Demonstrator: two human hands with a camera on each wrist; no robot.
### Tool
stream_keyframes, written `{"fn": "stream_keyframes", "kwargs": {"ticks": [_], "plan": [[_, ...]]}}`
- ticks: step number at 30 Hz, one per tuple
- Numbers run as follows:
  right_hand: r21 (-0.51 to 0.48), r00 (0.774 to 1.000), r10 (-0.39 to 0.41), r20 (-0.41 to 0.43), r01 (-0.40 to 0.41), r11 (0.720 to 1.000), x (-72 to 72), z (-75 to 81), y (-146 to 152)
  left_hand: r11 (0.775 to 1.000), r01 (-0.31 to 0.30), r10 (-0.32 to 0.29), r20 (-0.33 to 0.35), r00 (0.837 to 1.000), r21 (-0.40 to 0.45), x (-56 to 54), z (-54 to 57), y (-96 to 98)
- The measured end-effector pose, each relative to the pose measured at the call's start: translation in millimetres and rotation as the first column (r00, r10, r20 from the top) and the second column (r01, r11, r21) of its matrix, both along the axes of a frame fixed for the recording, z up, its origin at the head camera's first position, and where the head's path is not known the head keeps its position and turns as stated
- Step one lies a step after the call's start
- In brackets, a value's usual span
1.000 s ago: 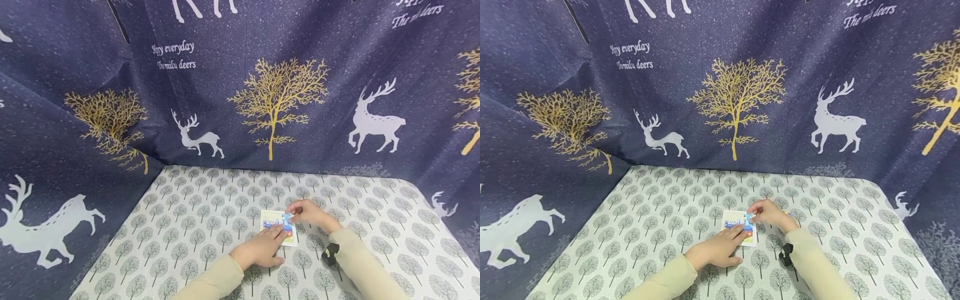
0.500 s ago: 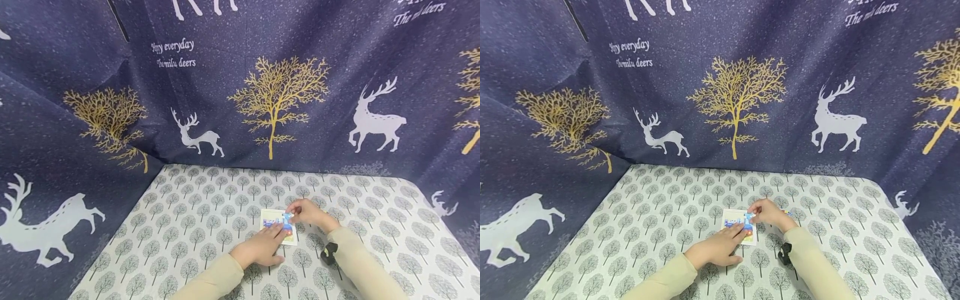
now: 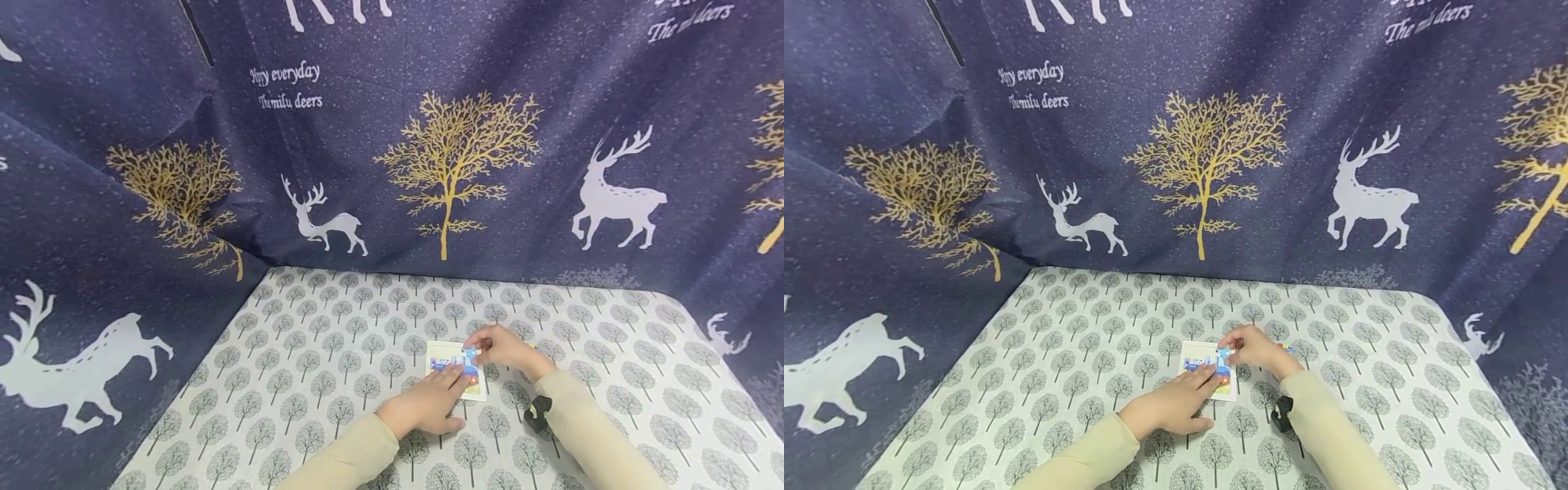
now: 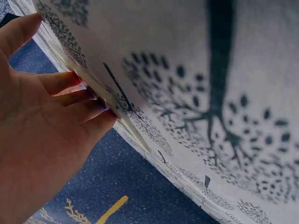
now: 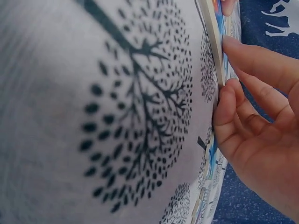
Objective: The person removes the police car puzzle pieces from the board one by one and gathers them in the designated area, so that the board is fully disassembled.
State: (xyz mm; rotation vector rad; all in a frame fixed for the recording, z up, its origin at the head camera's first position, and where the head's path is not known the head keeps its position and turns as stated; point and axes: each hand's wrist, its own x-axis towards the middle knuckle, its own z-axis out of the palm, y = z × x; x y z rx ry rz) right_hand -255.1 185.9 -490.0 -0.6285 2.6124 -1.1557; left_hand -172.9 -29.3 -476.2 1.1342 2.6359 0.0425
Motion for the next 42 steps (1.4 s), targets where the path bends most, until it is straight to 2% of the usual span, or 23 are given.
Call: {"fn": "stream_keyframes", "kwargs": {"ticks": [13,19,28,34,37,42], "plan": [[-0.004,0.998,-0.009,0.068,0.009,1.000,-0.6,3.2,-4.0,1.000,0.002,-0.002,0.004,1.000,-0.001,-1.6,-2.7,-0.5],[0.020,0.998,-0.013,0.069,0.012,1.000,-0.3,3.9,-5.4,1.000,0.012,-0.012,-0.012,1.000,-0.009,-1.1,-1.4,-0.9],[0.059,0.998,-0.006,-0.070,0.010,0.998,1.2,4.5,-3.6,1.000,0.005,-0.005,0.003,1.000,-0.007,-0.5,-0.7,-1.8],[0.072,0.994,0.019,-0.112,-0.011,0.997,1.4,6.9,-3.2,1.000,-0.001,0.001,0.017,1.000,-0.002,-0.2,-0.5,-1.6],[0.066,0.995,0.016,-0.097,-0.009,0.998,0.9,6.8,-3.5,1.000,-0.003,0.003,0.017,1.000,0.002,-0.4,-0.4,-1.5],[0.041,1.000,0.017,-0.016,-0.016,0.999,1.8,4.8,-2.9,1.000,-0.001,0.001,0.018,1.000,0.007,-1.4,-0.5,-1.9]]}}
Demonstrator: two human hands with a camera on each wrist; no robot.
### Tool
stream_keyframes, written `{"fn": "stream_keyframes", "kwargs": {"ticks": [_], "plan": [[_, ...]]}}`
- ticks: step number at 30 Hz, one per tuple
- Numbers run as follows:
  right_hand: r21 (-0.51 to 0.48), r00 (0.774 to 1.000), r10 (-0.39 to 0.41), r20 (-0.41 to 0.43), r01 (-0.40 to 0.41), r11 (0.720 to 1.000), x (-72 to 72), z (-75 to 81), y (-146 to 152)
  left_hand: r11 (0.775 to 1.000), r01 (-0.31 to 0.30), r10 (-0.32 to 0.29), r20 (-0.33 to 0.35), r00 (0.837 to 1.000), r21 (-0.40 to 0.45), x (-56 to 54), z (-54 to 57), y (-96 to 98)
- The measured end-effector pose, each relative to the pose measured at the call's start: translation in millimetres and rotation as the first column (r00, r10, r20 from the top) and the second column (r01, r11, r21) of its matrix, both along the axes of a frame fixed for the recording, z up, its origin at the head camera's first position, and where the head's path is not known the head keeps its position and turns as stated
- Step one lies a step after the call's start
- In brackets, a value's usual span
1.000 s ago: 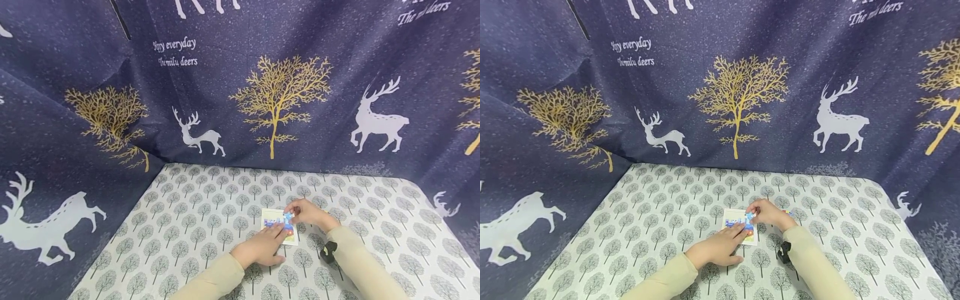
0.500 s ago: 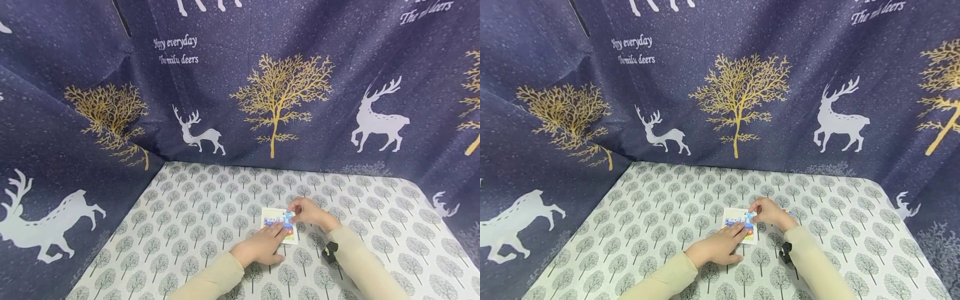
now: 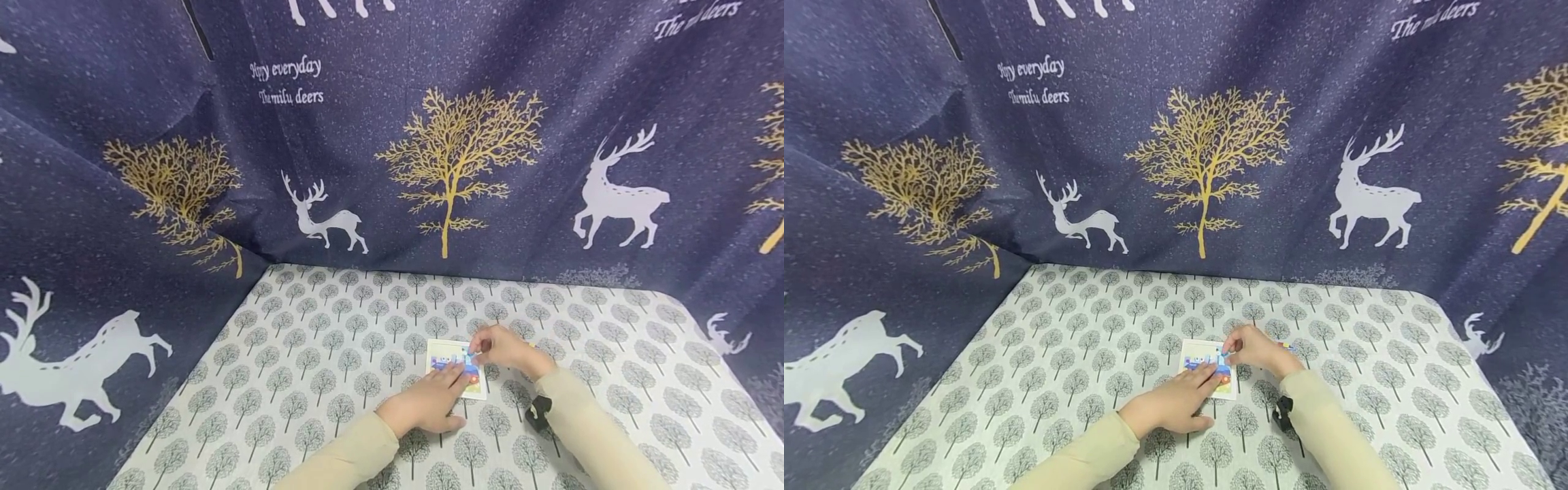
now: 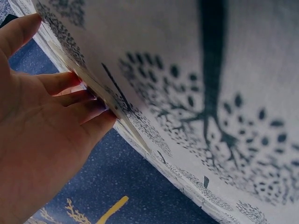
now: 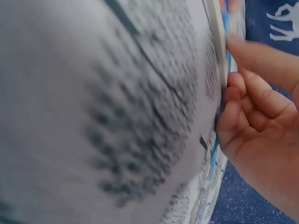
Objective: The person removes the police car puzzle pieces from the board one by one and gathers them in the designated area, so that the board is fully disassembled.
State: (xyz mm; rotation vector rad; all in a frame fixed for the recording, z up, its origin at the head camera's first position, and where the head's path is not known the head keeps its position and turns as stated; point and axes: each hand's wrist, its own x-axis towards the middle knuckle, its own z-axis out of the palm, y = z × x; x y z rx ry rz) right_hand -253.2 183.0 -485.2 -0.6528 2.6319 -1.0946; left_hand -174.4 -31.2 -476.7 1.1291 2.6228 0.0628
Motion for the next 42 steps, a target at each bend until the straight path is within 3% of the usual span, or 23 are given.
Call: {"fn": "stream_keyframes", "kwargs": {"ticks": [3,8,14,27,33,42], "plan": [[-0.013,1.000,0.006,-0.012,-0.006,1.000,0.5,-2.2,0,1.000,0.001,-0.001,-0.009,1.000,-0.001,-1.0,0.2,-0.7],[0.006,0.992,-0.023,-0.122,0.024,1.000,1.2,-2.5,1,1.000,0.006,-0.006,-0.004,1.000,0.002,-1.2,-0.2,-0.4],[0.033,0.987,-0.030,-0.155,0.036,0.999,4.6,2.7,1,1.000,0.008,-0.008,-0.004,1.000,0.006,0.8,0.1,0.7],[-0.043,0.999,-0.036,-0.038,0.034,0.998,8.9,0.6,3,1.000,0.009,-0.009,-0.011,1.000,-0.006,-1.8,-4.1,0.4],[0.022,0.987,-0.146,-0.071,0.148,0.989,9.5,-3.3,4,1.000,0.014,-0.014,-0.009,1.000,-0.004,-2.3,-6.0,0.5],[-0.012,0.976,-0.194,0.096,0.196,0.981,18.1,6.8,4,1.000,0.007,-0.007,-0.023,1.000,-0.004,-2.5,-5.1,0.7]]}}
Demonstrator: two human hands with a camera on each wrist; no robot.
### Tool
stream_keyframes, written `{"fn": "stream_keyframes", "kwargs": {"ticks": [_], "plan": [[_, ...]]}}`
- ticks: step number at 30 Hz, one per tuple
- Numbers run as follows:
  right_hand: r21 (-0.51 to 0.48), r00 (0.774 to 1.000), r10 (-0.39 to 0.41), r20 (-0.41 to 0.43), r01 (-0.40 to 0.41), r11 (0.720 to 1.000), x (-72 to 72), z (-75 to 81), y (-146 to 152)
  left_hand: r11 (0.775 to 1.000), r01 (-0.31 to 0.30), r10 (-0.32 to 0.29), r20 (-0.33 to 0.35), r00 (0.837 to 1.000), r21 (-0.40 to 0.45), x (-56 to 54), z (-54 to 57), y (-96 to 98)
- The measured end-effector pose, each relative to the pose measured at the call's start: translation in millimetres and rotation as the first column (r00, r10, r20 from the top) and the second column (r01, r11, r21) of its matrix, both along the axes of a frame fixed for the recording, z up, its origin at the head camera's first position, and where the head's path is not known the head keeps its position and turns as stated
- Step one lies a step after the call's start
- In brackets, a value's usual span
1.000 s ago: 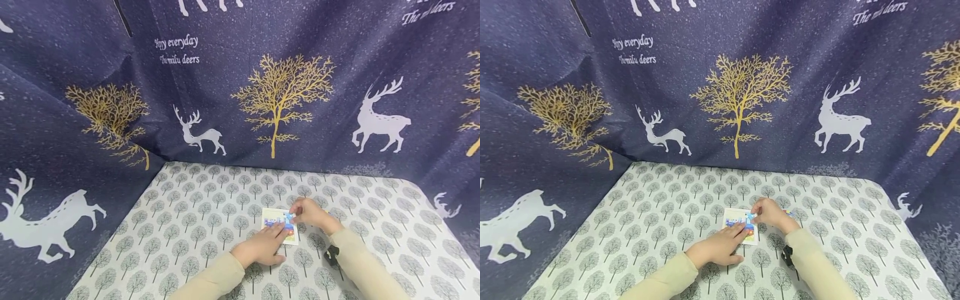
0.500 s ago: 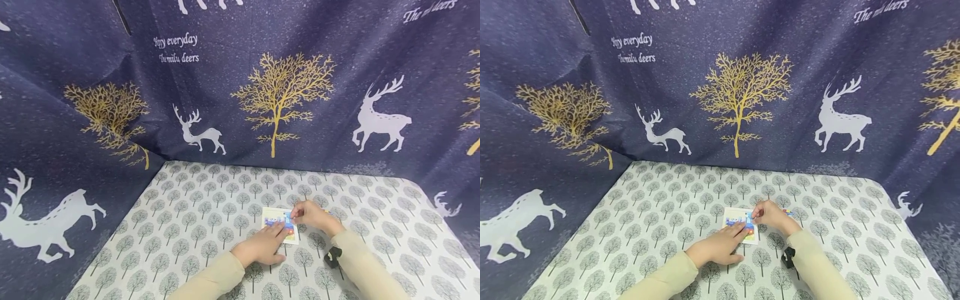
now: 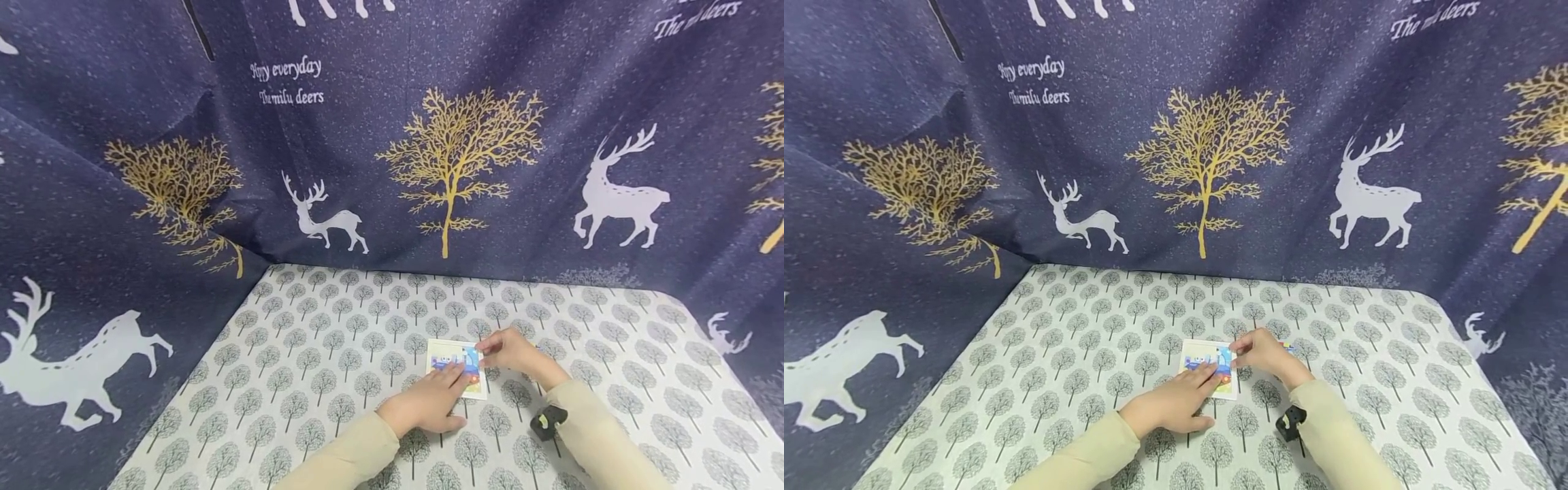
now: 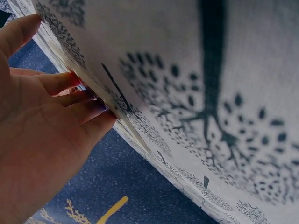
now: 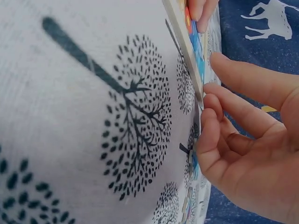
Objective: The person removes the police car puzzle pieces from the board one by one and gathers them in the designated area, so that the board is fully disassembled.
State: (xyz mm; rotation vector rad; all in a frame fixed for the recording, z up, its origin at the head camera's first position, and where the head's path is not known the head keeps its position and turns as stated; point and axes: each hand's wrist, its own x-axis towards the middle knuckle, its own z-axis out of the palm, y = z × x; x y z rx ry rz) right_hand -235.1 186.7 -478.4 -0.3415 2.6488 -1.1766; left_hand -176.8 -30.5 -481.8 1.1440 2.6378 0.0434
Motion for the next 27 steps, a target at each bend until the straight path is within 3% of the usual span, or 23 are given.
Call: {"fn": "stream_keyframes", "kwargs": {"ticks": [10,17,27], "plan": [[-0.056,0.994,-0.107,-0.004,0.106,0.993,-2.7,-6.5,-9,1.000,-0.004,0.004,0.014,1.000,0.001,-0.6,0.7,-1.6],[-0.042,0.991,-0.119,-0.061,0.117,0.992,0.4,-4.5,-17,1.000,-0.006,0.006,0.011,1.000,0.002,-1.4,-1.3,-2.1],[-0.061,0.991,-0.128,-0.029,0.126,0.990,-0.9,-7.3,-12,1.000,0.001,-0.001,0.005,1.000,-0.003,0.3,0.1,0.2]]}}
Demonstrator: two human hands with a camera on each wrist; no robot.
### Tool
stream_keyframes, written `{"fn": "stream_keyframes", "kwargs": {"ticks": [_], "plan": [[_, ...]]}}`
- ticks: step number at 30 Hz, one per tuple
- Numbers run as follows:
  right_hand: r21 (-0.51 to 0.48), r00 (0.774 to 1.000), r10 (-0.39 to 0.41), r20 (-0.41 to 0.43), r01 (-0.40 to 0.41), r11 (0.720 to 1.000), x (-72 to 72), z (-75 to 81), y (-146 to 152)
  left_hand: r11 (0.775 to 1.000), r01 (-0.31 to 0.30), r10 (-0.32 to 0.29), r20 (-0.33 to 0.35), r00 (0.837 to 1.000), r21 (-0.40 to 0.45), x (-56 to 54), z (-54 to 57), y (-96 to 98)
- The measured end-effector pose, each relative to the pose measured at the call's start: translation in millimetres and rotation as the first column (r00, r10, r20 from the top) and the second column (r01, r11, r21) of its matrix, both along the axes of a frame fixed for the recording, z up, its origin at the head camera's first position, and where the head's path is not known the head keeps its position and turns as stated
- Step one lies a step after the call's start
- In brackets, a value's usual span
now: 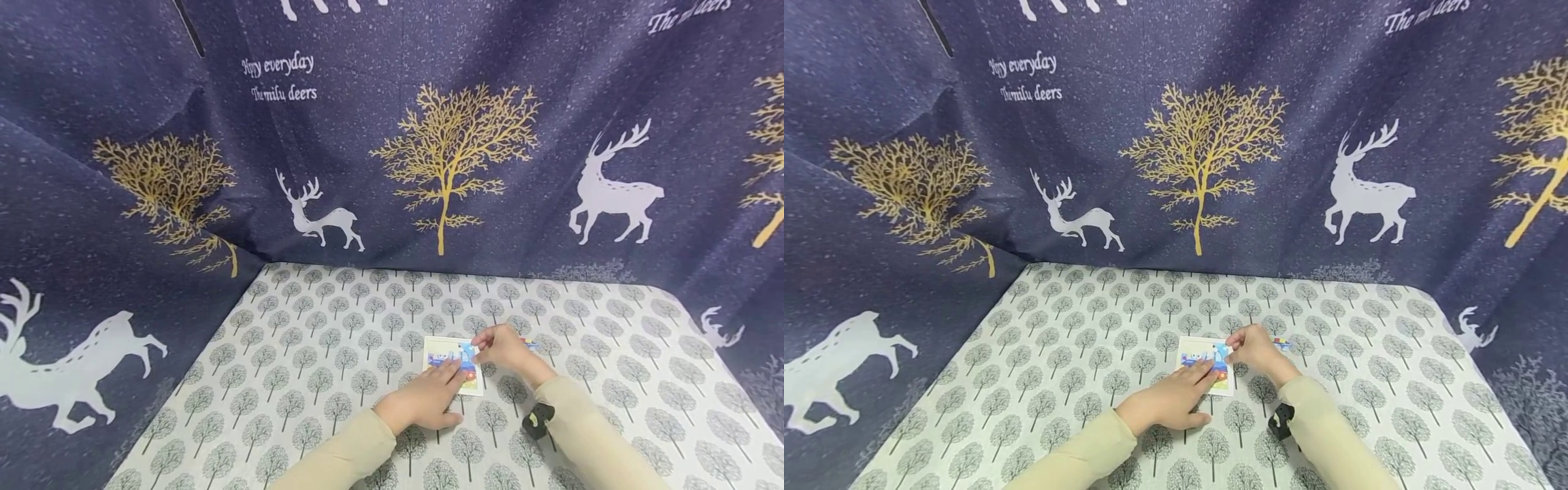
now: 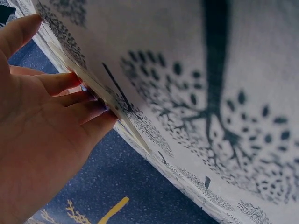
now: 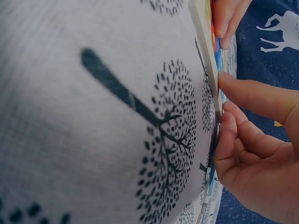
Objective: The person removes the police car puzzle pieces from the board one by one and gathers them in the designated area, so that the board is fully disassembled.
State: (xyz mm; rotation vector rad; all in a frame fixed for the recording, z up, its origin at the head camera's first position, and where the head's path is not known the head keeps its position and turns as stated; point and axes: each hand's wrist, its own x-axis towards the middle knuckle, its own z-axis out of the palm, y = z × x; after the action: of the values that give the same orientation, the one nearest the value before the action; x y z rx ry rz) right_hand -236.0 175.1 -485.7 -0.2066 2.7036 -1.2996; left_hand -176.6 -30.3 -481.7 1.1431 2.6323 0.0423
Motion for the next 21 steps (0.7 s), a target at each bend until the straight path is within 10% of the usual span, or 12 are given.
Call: {"fn": "stream_keyframes", "kwargs": {"ticks": [21], "plan": [[-0.009,0.999,0.039,-0.019,-0.039,0.999,-3.5,-3.2,-0.6,1.000,-0.011,0.011,0.017,1.000,0.003,1.7,2.5,0.7]]}}
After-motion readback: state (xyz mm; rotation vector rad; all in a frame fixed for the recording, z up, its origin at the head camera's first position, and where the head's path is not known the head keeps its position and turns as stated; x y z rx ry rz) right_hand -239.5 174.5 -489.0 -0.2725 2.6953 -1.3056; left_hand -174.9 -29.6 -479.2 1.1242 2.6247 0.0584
